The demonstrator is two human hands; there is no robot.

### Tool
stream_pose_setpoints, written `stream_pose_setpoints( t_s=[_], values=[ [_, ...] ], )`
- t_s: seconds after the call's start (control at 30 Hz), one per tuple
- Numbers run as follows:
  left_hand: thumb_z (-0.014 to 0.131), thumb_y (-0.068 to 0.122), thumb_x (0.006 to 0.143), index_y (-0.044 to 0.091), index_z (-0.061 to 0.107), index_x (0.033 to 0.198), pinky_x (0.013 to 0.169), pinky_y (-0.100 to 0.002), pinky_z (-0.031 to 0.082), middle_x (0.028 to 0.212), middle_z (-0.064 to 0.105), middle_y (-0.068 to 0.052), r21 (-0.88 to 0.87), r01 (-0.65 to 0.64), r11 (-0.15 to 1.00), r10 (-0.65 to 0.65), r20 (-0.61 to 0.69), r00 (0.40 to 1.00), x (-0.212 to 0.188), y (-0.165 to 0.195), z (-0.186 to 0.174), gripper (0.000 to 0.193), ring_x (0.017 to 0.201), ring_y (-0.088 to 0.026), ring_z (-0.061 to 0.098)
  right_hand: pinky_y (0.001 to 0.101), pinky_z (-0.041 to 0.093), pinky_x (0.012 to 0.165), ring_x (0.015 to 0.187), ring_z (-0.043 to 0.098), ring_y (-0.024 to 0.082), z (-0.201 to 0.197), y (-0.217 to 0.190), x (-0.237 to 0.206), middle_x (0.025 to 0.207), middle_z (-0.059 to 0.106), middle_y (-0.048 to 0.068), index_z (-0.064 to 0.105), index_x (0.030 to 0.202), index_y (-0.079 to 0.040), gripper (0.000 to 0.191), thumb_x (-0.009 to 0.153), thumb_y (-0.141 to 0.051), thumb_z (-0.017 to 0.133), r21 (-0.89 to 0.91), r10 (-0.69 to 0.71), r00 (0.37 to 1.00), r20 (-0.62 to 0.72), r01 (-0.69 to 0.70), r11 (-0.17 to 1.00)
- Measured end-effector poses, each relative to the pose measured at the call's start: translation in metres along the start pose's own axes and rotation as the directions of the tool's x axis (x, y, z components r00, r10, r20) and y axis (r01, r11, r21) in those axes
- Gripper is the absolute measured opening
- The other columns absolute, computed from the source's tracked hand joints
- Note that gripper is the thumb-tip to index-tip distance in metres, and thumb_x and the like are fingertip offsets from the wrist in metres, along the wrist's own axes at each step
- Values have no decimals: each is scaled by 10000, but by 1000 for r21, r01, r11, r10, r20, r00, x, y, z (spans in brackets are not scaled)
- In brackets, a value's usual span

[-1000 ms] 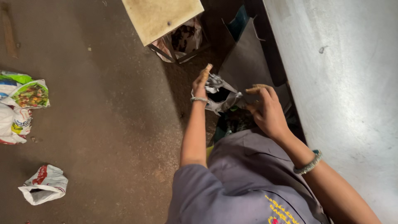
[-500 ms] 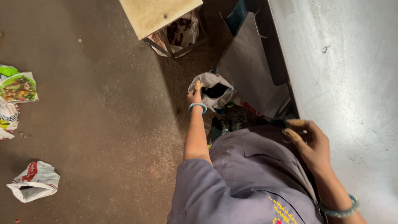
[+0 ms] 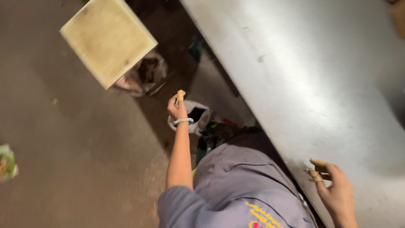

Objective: The person picks small metal castings one at a time from a metal table, turns and looks over each piece by hand, and places accepted pieces into piles and into a sack. They gather sorted pieces into a heap, carry a handful to a sack on the floor, and then stand idle at the table.

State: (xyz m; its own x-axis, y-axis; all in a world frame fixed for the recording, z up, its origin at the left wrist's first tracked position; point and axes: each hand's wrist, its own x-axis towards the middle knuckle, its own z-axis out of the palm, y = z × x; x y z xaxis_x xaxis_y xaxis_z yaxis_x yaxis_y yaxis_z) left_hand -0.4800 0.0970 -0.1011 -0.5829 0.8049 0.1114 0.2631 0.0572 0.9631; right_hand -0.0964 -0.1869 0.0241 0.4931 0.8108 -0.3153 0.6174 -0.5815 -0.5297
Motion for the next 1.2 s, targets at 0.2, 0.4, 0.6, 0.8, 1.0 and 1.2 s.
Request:
stream_pose_setpoints(
  t_s=[0.2, 0.4, 0.6, 0.8, 1.0, 1.2],
  values=[
    [779, 145, 914, 40, 768, 1006, 912, -431, 536, 1066, 756, -116, -135, -652, 746, 654, 331, 680, -67, 107, 67, 140, 1003, -318, 683, 425, 493, 941, 1057, 610, 313, 7, 17, -32, 1066, 680, 107, 710, 1106, -115, 322, 795, -185, 751, -229, -122, 976, -182, 79, 970],
    [712, 113, 913, 75, 724, 1183, 926, -448, 541, 1194, 704, -169, -571, -533, 624, 709, 701, 78, -201, 142, 92, 273, 1063, -373, 662, 423, 492, 909, 1033, 598, 319, 28, 18, -50, 1037, 669, 98, 697, 1028, -86, 276, 785, -203, 753, -126, -46, 961, -273, 12, 992],
    [648, -5, 811, 71, 699, 1186, 909, -468, 515, 1227, 661, -167, -708, -425, 564, 695, 685, -219, -282, 130, 79, 386, 1027, -371, 616, 424, 504, 871, 977, 599, 320, 53, 27, -49, 1000, 659, 97, 690, 1004, -49, 267, 751, -123, 730, -81, -74, 923, -378, 46, 996],
    [662, -7, 848, 53, 720, 1183, 884, -455, 511, 1185, 675, -145, -689, -464, 556, 696, 691, -193, -291, 123, 79, 345, 997, -358, 604, 406, 528, 855, 984, 616, 303, 75, 40, -48, 1044, 668, 97, 687, 1064, -10, 335, 731, -43, 700, -124, -140, 887, -440, 95, 988],
    [692, 8, 862, 41, 715, 1136, 860, -421, 551, 1157, 683, -137, -697, -501, 513, 711, 672, -206, -293, 118, 80, 277, 1001, -339, 632, 396, 526, 857, 975, 624, 281, 78, 41, -46, 1029, 680, 68, 699, 1055, -41, 278, 779, -69, 703, -14, -61, 889, -453, 61, 998],
    [701, 54, 844, 38, 729, 1132, 841, -410, 575, 1160, 686, -135, -713, -607, 352, 782, 580, -228, -293, 122, 75, 291, 1036, -321, 657, 390, 535, 881, 1020, 639, 281, 82, 45, -46, 1097, 689, 83, 692, 1082, -45, 277, 807, -82, 676, -50, -79, 884, -461, 63, 997]
  ],
)
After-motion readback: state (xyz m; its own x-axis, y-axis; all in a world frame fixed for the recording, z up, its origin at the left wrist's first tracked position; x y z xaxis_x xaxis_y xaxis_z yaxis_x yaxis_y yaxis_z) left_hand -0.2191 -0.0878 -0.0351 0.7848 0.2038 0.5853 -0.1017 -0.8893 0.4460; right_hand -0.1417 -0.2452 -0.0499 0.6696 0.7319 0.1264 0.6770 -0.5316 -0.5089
